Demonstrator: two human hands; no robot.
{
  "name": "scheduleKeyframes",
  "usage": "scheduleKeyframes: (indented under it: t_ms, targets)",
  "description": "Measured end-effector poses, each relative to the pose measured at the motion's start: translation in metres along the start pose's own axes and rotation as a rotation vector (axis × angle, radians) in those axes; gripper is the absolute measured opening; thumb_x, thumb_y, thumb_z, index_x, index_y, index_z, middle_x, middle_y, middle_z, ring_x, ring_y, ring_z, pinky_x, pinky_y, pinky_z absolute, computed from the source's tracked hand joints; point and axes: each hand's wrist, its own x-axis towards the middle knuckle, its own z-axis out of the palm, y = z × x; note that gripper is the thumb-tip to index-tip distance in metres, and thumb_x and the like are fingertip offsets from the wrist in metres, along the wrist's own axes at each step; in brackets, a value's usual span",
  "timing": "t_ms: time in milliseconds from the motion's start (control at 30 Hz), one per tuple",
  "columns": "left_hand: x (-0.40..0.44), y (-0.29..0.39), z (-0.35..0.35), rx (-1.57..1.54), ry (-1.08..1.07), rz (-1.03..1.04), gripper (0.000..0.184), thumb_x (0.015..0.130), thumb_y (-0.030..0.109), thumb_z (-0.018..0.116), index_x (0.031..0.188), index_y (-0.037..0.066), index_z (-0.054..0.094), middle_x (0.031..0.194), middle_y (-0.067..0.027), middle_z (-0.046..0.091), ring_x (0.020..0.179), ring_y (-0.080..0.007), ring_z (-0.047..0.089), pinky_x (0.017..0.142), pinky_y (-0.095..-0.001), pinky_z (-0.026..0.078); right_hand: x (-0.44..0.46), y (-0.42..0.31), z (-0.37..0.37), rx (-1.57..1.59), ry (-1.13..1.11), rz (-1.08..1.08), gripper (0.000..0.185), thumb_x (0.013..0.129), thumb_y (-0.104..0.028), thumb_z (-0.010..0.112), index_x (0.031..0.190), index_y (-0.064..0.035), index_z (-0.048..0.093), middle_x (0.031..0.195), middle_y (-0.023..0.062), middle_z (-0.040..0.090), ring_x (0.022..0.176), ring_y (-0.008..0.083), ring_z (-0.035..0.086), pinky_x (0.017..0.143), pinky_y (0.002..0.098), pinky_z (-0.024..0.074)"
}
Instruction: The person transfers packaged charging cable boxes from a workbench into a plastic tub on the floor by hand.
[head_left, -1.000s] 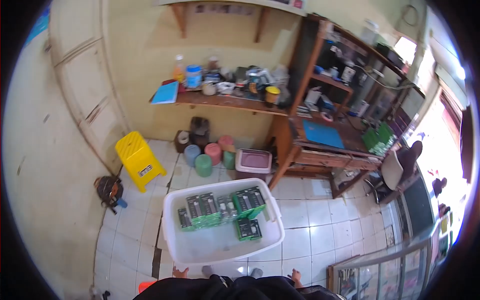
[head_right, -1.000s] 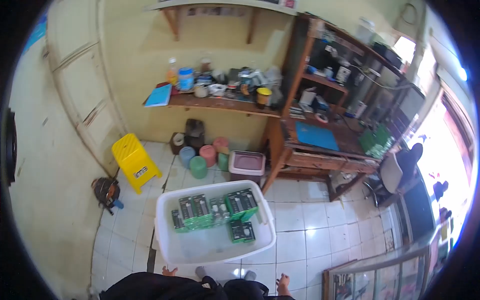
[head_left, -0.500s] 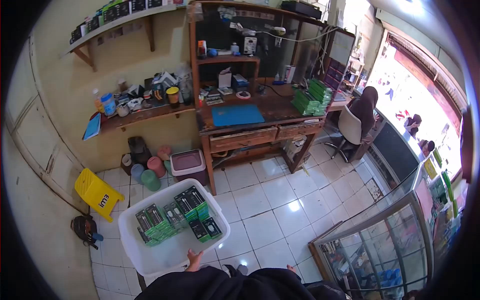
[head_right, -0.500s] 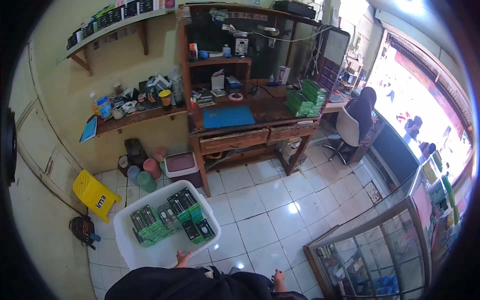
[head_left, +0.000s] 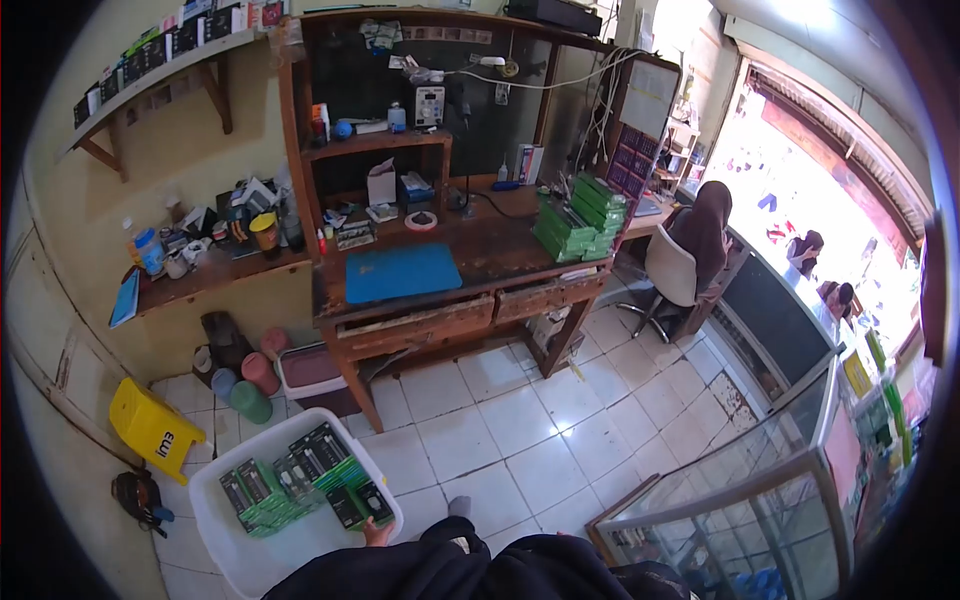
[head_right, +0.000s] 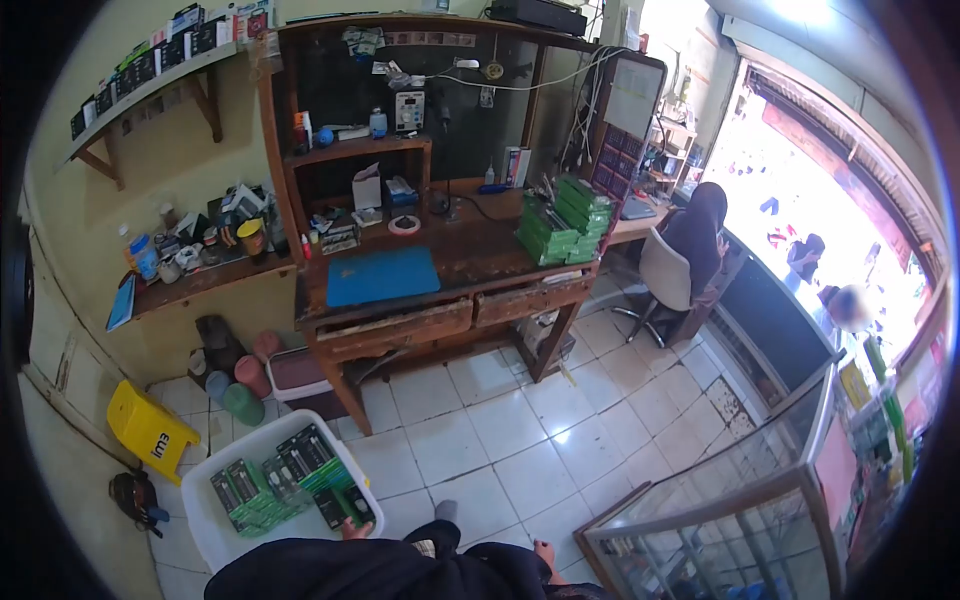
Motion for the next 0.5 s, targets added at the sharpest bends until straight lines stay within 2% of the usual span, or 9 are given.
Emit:
scheduleKeyframes:
  t_ms: [33, 100, 133, 200, 267, 333, 400, 467, 500]
  targets:
    - [0.010, 0.011, 0.011, -0.006, -0.007, 0.001, 0.074, 0.051, 0.035, 0.072, 0.106, -0.001, 0.038, 0.100, -0.0186, 0.041, 0.095, -0.0303, 0.039, 0.080, -0.0371, 0.034, 0.019, 0.004, -0.004, 0.000, -0.013, 0.022, 0.041, 0.074, -0.029, 0.052, 0.096, 0.0049, 0.048, 0.080, 0.0122, 0.055, 0.069, 0.0226, 0.057, 0.056, 0.0322, 0.0453]
    - [0.037, 0.017, 0.035, 0.047, -0.121, -0.079, 0.072, 0.051, 0.036, 0.072, 0.105, 0.000, 0.041, 0.103, -0.0186, 0.041, 0.097, -0.0300, 0.038, 0.082, -0.0369, 0.034, 0.020, -0.056, -0.035, 0.064, -0.054, 0.118, 0.039, 0.074, -0.028, 0.052, 0.096, 0.0041, 0.048, 0.079, 0.0118, 0.055, 0.067, 0.0220, 0.057, 0.055, 0.0319, 0.0450]
    - [0.051, 0.030, 0.046, 0.104, -0.163, 0.027, 0.071, 0.051, 0.037, 0.071, 0.106, 0.002, 0.042, 0.103, -0.0182, 0.042, 0.097, -0.0306, 0.039, 0.082, -0.0369, 0.034, 0.016, -0.097, -0.058, 0.111, -0.074, 0.169, 0.038, 0.074, -0.027, 0.052, 0.096, 0.0037, 0.048, 0.078, 0.0116, 0.056, 0.066, 0.0216, 0.057, 0.054, 0.0317, 0.0449]
    - [0.061, 0.065, 0.075, 0.128, -0.165, -0.014, 0.072, 0.052, 0.039, 0.071, 0.106, 0.002, 0.042, 0.104, -0.0177, 0.042, 0.096, -0.0302, 0.040, 0.082, -0.0365, 0.035, 0.004, -0.176, -0.091, 0.194, -0.087, 0.217, 0.036, 0.075, -0.026, 0.051, 0.096, 0.0028, 0.048, 0.077, 0.0112, 0.056, 0.064, 0.0210, 0.057, 0.054, 0.0314, 0.0446]
    - [0.081, 0.107, 0.102, 0.211, -0.265, 0.071, 0.069, 0.054, 0.039, 0.070, 0.105, 0.001, 0.044, 0.102, -0.0181, 0.044, 0.094, -0.0292, 0.043, 0.081, -0.0359, 0.036, 0.030, -0.197, -0.094, 0.292, -0.106, 0.213, 0.034, 0.075, -0.025, 0.051, 0.096, 0.0015, 0.049, 0.077, 0.0107, 0.056, 0.063, 0.0199, 0.057, 0.052, 0.0307, 0.0442]
    - [0.085, 0.159, 0.128, 0.095, -0.262, 0.131, 0.064, 0.056, 0.037, 0.069, 0.104, 0.000, 0.046, 0.102, -0.0196, 0.047, 0.094, -0.0292, 0.046, 0.080, -0.0360, 0.038, 0.047, -0.217, -0.094, 0.386, -0.140, 0.212, 0.032, 0.075, -0.024, 0.051, 0.096, 0.0002, 0.049, 0.076, 0.0102, 0.056, 0.062, 0.0188, 0.056, 0.050, 0.0299, 0.0437]
    - [0.099, 0.191, 0.163, -0.044, -0.288, 0.225, 0.058, 0.060, 0.032, 0.068, 0.102, -0.001, 0.047, 0.102, -0.0196, 0.049, 0.093, -0.0280, 0.050, 0.077, -0.0350, 0.041, 0.066, -0.244, -0.100, 0.265, -0.164, 0.210, 0.029, 0.076, -0.023, 0.050, 0.094, -0.0011, 0.050, 0.075, 0.0091, 0.056, 0.059, 0.0177, 0.056, 0.047, 0.0285, 0.0429]
    - [0.106, 0.224, 0.197, -0.175, -0.297, 0.271, 0.052, 0.064, 0.025, 0.066, 0.104, -0.002, 0.045, 0.105, -0.0179, 0.048, 0.092, -0.0249, 0.051, 0.076, -0.0333, 0.042, 0.094, -0.261, -0.103, 0.249, -0.187, 0.212, 0.028, 0.075, -0.023, 0.051, 0.093, -0.0010, 0.050, 0.073, 0.0085, 0.056, 0.058, 0.0171, 0.056, 0.047, 0.0275, 0.0429]
    - [0.098, 0.258, 0.204, -0.242, -0.365, 0.244, 0.050, 0.067, 0.024, 0.064, 0.106, 0.000, 0.043, 0.106, -0.0152, 0.047, 0.095, -0.0230, 0.048, 0.079, -0.0316, 0.040, 0.115, -0.268, -0.102, 0.243, -0.231, 0.158, 0.028, 0.075, -0.023, 0.051, 0.093, -0.0013, 0.050, 0.073, 0.0080, 0.056, 0.058, 0.0165, 0.056, 0.047, 0.0272, 0.0429]
